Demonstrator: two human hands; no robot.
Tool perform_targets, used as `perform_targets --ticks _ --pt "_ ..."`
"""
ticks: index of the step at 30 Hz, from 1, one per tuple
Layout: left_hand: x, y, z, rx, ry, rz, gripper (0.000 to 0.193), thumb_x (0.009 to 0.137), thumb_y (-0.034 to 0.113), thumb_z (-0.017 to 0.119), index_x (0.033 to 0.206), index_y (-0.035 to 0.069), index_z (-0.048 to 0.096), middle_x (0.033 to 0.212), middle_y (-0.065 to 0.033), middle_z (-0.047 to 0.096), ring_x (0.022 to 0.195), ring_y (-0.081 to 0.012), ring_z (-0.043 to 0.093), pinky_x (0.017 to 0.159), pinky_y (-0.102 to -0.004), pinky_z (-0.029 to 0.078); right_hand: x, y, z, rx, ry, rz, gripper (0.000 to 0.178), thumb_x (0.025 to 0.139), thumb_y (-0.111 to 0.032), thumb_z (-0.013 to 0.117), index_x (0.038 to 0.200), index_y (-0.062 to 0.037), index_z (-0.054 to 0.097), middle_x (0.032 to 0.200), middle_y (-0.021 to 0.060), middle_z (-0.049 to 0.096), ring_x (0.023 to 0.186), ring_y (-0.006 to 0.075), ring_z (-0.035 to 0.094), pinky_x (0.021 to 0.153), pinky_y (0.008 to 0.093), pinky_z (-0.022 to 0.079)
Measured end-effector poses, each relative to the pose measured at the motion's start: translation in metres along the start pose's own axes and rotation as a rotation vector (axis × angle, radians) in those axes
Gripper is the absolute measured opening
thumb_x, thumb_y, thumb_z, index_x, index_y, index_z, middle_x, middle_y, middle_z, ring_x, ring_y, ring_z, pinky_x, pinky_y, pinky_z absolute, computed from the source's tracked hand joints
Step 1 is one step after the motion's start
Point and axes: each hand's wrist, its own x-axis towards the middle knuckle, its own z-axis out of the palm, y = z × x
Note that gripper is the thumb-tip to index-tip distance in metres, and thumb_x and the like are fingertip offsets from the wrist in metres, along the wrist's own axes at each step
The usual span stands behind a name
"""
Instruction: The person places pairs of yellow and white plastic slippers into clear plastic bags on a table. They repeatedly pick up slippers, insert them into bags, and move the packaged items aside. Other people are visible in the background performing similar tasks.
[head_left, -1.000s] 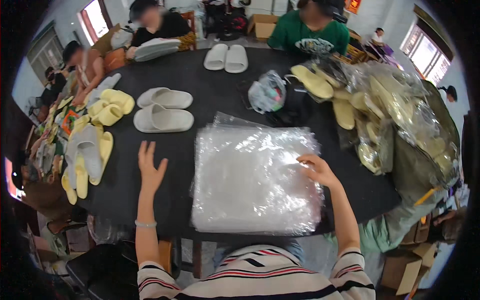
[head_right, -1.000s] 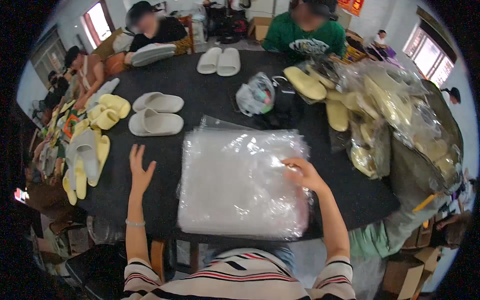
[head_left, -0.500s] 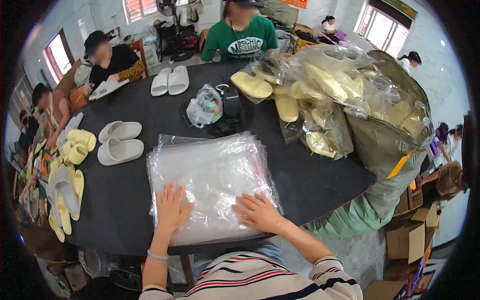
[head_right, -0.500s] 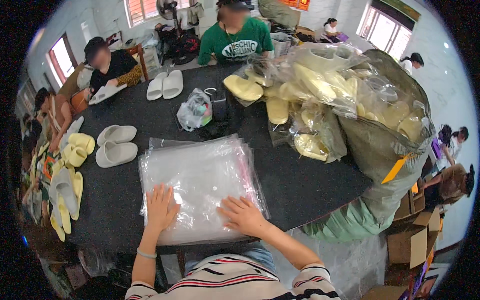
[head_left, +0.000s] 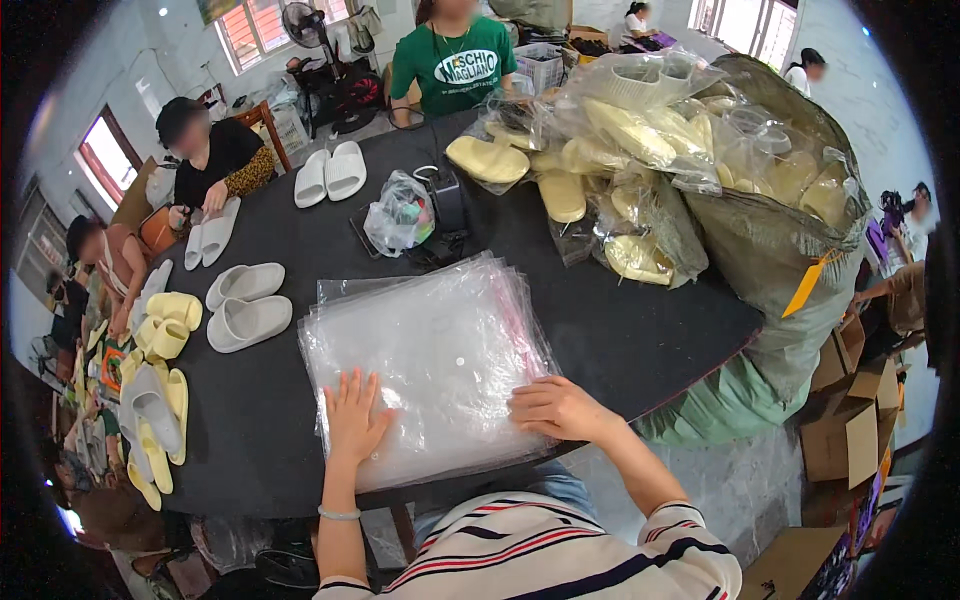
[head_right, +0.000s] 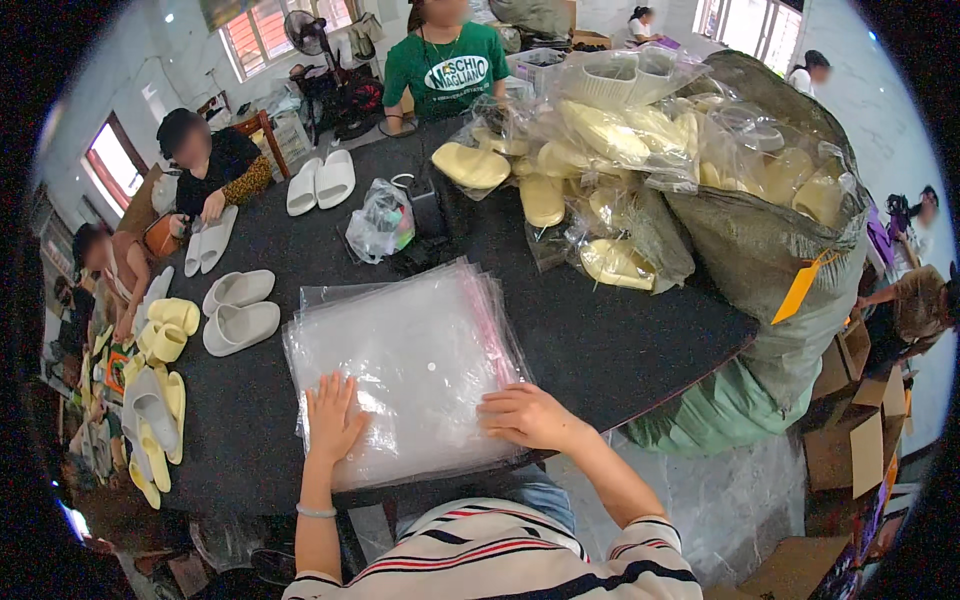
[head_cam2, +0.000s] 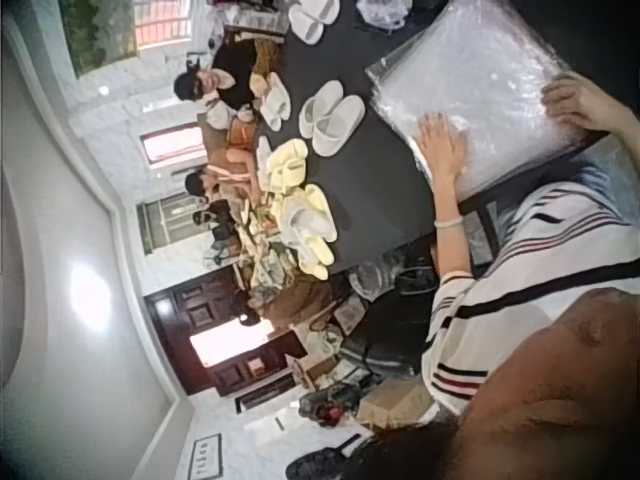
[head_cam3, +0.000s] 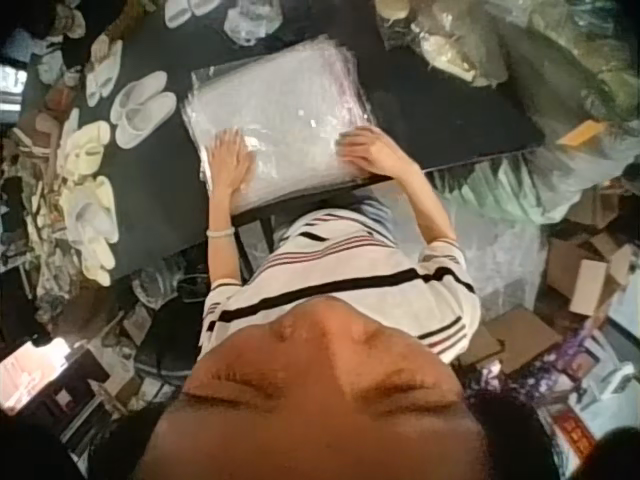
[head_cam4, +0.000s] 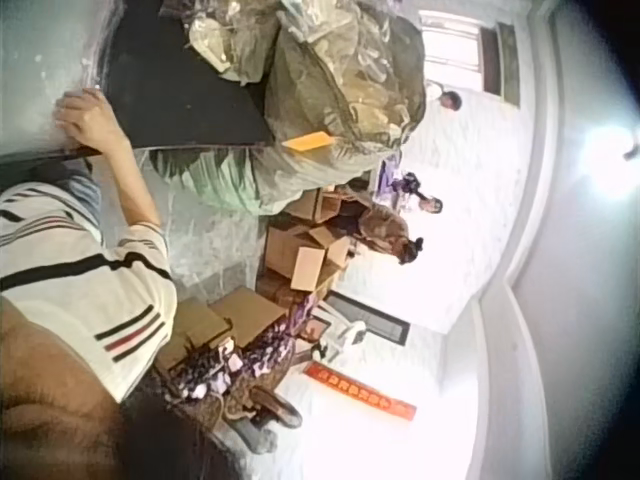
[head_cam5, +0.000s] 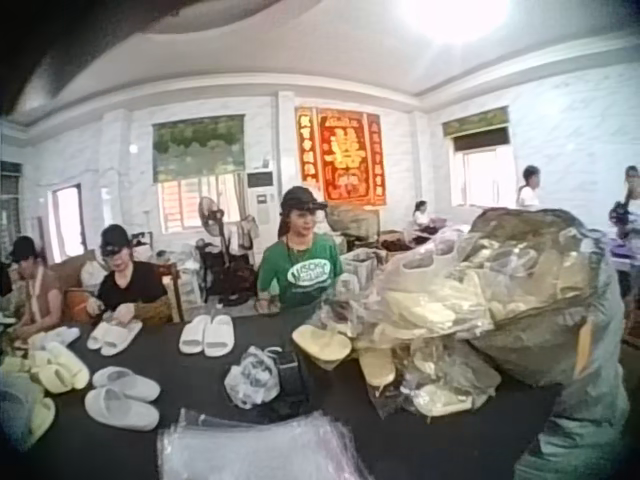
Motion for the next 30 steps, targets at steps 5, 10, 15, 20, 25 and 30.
perform_targets --ticks 5,10,15,20,25,30 --pt "-0.002 0.008 -0.002 0.053 0.011 0.007 0.082 0.085 0.062 0.056 0.147 0.012 0.040 0.152 -0.0214 0.032 0.143 -0.0402 0.023 0.115 -0.0602 0.006 0.029 -0.032 -0.016 0.030 0.074 0.126 0.027 0.088 -0.032 0.066 0.101 -0.0093 0.071 0.109 0.0079 0.069 0.106 0.0267 0.063 0.098 0.0449 0.044" --pt "-0.005 0.008 -0.007 0.077 -0.018 -0.051 0.087 0.084 0.071 0.049 0.147 0.012 0.039 0.154 -0.0201 0.030 0.144 -0.0396 0.022 0.115 -0.0611 0.007 0.082 -0.077 0.044 -0.095 -0.146 0.056 0.062 0.088 -0.039 0.063 0.142 -0.0143 0.043 0.150 0.0103 0.038 0.137 0.0272 0.036 0.111 0.0495 0.032" --pt "-0.002 0.007 -0.011 0.076 -0.038 -0.064 0.086 0.085 0.071 0.046 0.148 0.014 0.037 0.155 -0.0170 0.030 0.145 -0.0359 0.021 0.116 -0.0597 0.005 0.091 -0.090 0.080 -0.201 -0.310 -0.068 0.064 0.089 -0.046 0.059 0.144 -0.0178 0.042 0.149 0.0068 0.041 0.139 0.0260 0.035 0.114 0.0513 0.026" --pt "0.003 0.008 -0.003 0.019 0.056 0.004 0.083 0.084 0.070 0.049 0.146 0.015 0.041 0.154 -0.0170 0.031 0.145 -0.0365 0.022 0.116 -0.0601 0.008 0.059 -0.074 0.072 -0.250 -0.348 -0.120 0.060 0.091 -0.049 0.055 0.142 -0.0205 0.045 0.149 0.0052 0.042 0.140 0.0253 0.036 0.115 0.0507 0.024" --pt "-0.002 0.007 -0.012 0.033 0.000 -0.040 0.081 0.083 0.067 0.054 0.141 0.011 0.047 0.151 -0.0185 0.035 0.142 -0.0387 0.026 0.115 -0.0613 0.011 0.061 -0.018 0.028 0.615 -0.353 0.075 0.050 0.095 -0.026 0.058 0.142 -0.0120 0.047 0.149 0.0128 0.041 0.139 0.0290 0.036 0.114 0.0455 0.030" --pt "-0.010 0.007 -0.008 0.005 0.025 -0.045 0.086 0.082 0.068 0.055 0.145 0.012 0.043 0.153 -0.0184 0.032 0.144 -0.0374 0.023 0.116 -0.0593 0.005 0.064 0.085 0.001 1.278 0.858 0.720 0.064 0.093 -0.020 0.063 0.147 -0.0037 0.033 0.146 0.0136 0.041 0.126 0.0266 0.049 0.107 0.0373 0.038"
